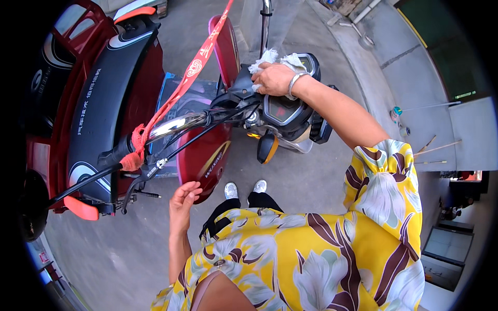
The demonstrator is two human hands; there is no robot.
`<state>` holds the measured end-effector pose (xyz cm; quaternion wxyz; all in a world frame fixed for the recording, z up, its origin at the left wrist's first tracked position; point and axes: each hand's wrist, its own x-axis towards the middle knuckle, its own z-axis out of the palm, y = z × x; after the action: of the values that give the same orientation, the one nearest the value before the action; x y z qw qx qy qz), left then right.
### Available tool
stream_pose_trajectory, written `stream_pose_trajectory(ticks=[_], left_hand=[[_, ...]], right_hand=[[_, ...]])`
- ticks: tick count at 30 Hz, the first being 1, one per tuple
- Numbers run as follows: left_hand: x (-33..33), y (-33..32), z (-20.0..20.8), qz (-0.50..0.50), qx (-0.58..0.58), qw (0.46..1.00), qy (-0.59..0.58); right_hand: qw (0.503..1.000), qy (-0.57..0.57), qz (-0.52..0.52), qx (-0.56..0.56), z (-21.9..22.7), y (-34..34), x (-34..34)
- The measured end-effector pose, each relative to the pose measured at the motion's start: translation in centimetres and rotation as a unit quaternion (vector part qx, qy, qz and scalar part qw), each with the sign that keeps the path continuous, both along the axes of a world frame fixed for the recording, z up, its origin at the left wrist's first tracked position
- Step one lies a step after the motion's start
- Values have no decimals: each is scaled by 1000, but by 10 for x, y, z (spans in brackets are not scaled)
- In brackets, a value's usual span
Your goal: The person wipes the rearview mirror, handles, dashboard, and body of a red three-wheeled vehicle with a cloth.
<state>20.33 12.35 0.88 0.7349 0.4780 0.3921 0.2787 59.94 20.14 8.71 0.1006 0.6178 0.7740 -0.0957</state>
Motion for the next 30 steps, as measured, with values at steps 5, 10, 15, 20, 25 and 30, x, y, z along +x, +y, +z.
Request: stream_pose_trajectory(ticks=[5,10,15,20,25,30], left_hand=[[-5,-3,1,9,-5,1000,-2],[-16,-6,1,51,-21,998,3],[-26,-10,-2,65,-13,998,2],[-32,-9,-2,78,-6,997,23],[-46,-16,-11,83,-20,995,44],[-65,-17,-15,119,-48,990,65]], right_hand=[[994,-12,-93,50,-2,20,5],[999,-31,-31,24,-11,10,-30],[977,181,-38,108,-14,51,-51],[976,-161,98,-108,-55,57,-72],[958,-171,97,-209,-47,73,-70],[942,-175,154,-241,-39,79,-59]])
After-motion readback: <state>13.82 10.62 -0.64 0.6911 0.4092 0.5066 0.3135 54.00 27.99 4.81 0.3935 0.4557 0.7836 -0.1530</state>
